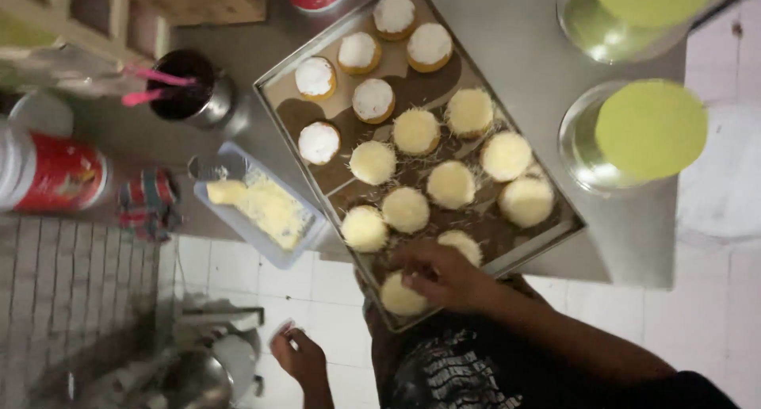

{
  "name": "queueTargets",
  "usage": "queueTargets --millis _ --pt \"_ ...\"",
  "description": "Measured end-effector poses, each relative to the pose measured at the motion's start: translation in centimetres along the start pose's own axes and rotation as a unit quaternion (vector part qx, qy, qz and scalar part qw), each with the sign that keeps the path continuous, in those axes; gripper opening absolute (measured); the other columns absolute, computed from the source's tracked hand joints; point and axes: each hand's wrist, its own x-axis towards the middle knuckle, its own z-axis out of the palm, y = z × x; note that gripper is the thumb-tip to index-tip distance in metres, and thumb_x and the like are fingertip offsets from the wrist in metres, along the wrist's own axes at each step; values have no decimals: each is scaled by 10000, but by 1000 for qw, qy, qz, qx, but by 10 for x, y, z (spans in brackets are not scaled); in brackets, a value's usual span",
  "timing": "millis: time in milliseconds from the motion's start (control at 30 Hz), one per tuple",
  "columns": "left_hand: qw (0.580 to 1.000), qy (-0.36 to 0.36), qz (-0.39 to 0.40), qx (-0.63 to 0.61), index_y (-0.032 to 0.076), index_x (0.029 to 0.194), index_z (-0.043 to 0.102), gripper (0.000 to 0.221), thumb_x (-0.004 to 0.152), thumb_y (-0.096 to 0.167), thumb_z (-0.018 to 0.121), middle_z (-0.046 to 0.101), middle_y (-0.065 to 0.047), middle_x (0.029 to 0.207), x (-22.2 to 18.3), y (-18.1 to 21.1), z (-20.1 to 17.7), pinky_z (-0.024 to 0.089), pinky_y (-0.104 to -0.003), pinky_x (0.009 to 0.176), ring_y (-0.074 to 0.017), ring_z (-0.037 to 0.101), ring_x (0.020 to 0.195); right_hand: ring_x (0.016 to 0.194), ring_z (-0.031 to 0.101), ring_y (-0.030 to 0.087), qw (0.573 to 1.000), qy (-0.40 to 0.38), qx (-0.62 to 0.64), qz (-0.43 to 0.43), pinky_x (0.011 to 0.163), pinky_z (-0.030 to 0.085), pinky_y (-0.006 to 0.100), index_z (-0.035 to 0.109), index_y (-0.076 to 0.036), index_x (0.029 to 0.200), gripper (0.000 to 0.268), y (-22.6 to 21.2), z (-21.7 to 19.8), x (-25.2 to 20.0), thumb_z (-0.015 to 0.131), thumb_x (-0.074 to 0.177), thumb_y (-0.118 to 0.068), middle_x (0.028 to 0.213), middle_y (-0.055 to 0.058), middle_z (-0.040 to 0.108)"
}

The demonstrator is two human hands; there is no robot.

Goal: Grating a block of cheese and then sprinkling the shreds onto a tray of glazed pastries.

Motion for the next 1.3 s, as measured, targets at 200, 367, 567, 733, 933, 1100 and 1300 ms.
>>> queueTargets --millis 200,367,567,733,933,1100,1300 --pt "940 -221 -247 -84 61 1275 583 338 942 94 535 595 -78 1257 176 -29 12 545 -377 771 -185 675 979 949 661 322 993 50 -63 -91 825 551 426 602 28 1289 327 -48 101 77 636 1006 -134 1060 158 659" --pt "924 -347 -144 -69 123 1310 628 396 917 73 619 648 -50 1196 130 -214 23 534 -337 743 -186 655 850 1145 642 379 965 100 -234 -55 976 534 465 598 -49 1341 369 -27 167 121 654 1003 -186 1280 196 624" --pt "910 -407 -74 -9 147 1220 694 352 884 62 638 674 -52 1155 82 -360 -26 558 -270 876 -161 683 950 1060 673 382 945 95 -311 29 902 558 456 647 22 1262 351 -33 183 175 685 915 -13 1229 224 661" --pt "769 -274 -290 -499 112 924 556 425 736 -269 568 582 -180 1390 87 -406 -16 602 -447 590 -392 638 793 898 682 401 890 3 -415 188 752 563 518 650 14 1116 239 40 212 215 550 900 4 1070 228 662" --pt "938 -333 -91 -31 28 1355 662 471 888 18 601 651 -201 1227 156 -324 -1 605 -425 856 -300 684 1088 710 713 376 817 2 -516 257 499 616 477 636 25 915 107 70 236 245 533 941 9 1098 287 651" --pt "948 -242 -32 -205 -16 1337 636 405 934 23 605 546 -184 1250 225 -184 11 562 -358 686 -258 629 882 839 708 421 829 -43 -478 285 641 600 535 611 -18 1131 261 59 237 244 494 903 33 927 214 693" --pt "947 -205 25 -244 -28 1314 611 330 1003 36 525 557 -172 1205 267 -116 27 522 -337 737 -260 608 973 800 686 122 946 12 -161 282 801 519 309 770 -174 907 124 9 190 235 753 789 -141 848 -43 770"
